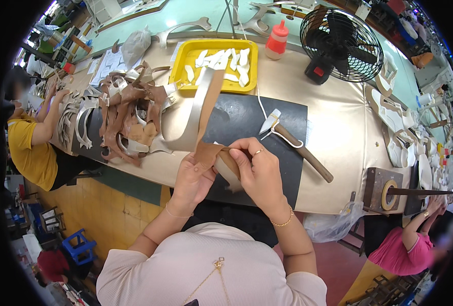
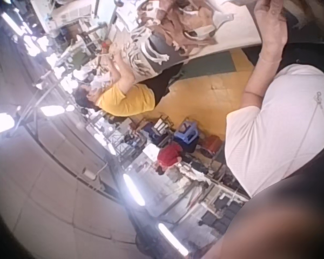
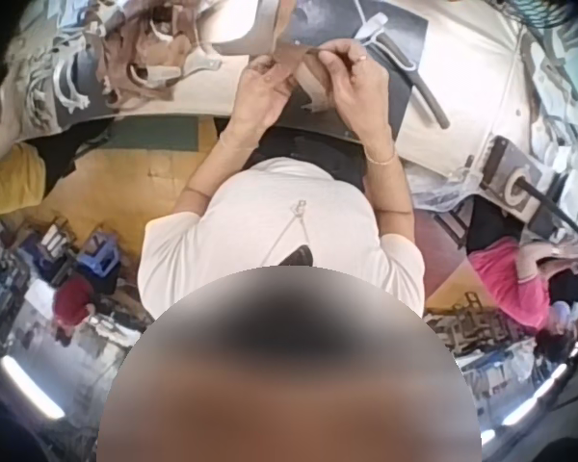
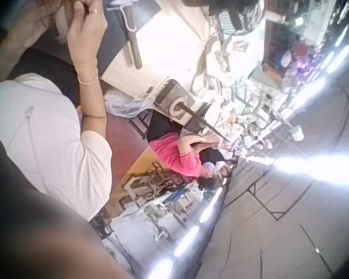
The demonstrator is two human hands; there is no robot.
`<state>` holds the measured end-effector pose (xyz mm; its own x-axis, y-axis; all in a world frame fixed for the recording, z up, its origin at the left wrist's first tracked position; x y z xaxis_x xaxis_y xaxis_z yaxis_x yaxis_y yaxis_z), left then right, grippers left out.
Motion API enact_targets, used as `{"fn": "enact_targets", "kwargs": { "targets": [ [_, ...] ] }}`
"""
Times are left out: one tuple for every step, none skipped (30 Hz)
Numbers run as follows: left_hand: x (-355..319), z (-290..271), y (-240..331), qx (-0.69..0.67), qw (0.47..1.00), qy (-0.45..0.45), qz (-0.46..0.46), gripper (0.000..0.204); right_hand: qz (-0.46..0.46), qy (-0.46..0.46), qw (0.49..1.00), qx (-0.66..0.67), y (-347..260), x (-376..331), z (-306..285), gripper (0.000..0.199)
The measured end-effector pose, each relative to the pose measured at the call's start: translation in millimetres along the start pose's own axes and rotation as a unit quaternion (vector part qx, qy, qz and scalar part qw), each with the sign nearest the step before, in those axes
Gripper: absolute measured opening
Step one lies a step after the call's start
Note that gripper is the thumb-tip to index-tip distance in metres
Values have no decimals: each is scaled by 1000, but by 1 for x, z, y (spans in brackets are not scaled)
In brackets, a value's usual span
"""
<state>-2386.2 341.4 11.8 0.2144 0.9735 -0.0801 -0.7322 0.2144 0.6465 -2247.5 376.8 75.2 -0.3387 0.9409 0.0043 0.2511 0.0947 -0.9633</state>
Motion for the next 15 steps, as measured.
{"fn": "enact_targets", "kwargs": {
  "targets": [
    [0,1,-2,-26,1000,-6,-14,34,-11,-8,1000,-17,0,0,1,10],
    [0,3,-4,-55,998,-19,-25,33,-10,-16,999,-26,2,1,2,11],
    [0,1,-5,-60,998,-11,-31,33,-16,-24,999,-31,3,1,2,13],
    [-1,2,-6,-67,997,-11,-36,32,4,-28,999,15,10,2,3,13],
    [2,1,-4,-79,996,-15,-33,32,13,-31,997,65,16,6,5,14],
    [2,2,-3,-65,997,-21,-27,32,26,-35,993,114,21,7,7,15],
    [3,1,-1,-38,999,-14,-17,31,33,-48,990,126,24,7,8,16],
    [2,1,1,-9,1000,-7,-8,31,40,-60,988,139,26,8,9,17],
    [2,2,3,23,1000,-7,1,30,60,-66,985,147,30,8,10,18],
    [2,2,5,51,999,-1,6,29,14,-62,988,142,23,9,8,19],
    [1,3,7,81,997,-1,9,28,-17,-51,990,132,18,10,5,20],
    [1,5,10,111,994,-1,12,28,-48,-45,992,103,12,11,3,21],
    [1,7,10,102,995,2,12,26,-47,-39,992,115,12,12,2,22],
    [2,9,9,94,996,4,12,24,-46,-37,993,107,10,13,2,23],
    [3,13,10,76,997,-6,21,23,-46,-35,994,90,9,15,3,24]
  ]
}}
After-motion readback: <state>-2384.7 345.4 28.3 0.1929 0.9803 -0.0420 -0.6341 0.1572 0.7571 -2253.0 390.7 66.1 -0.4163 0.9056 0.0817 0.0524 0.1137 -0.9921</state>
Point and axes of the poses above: each hand's wrist, its own x-axis towards the middle knuckle, its own z-axis out of the palm, y = z × x, the point moved 8 cm from there along x, towards the middle knuckle, and after that the axes turned 9 degrees about -y, right-handed, at the moved point
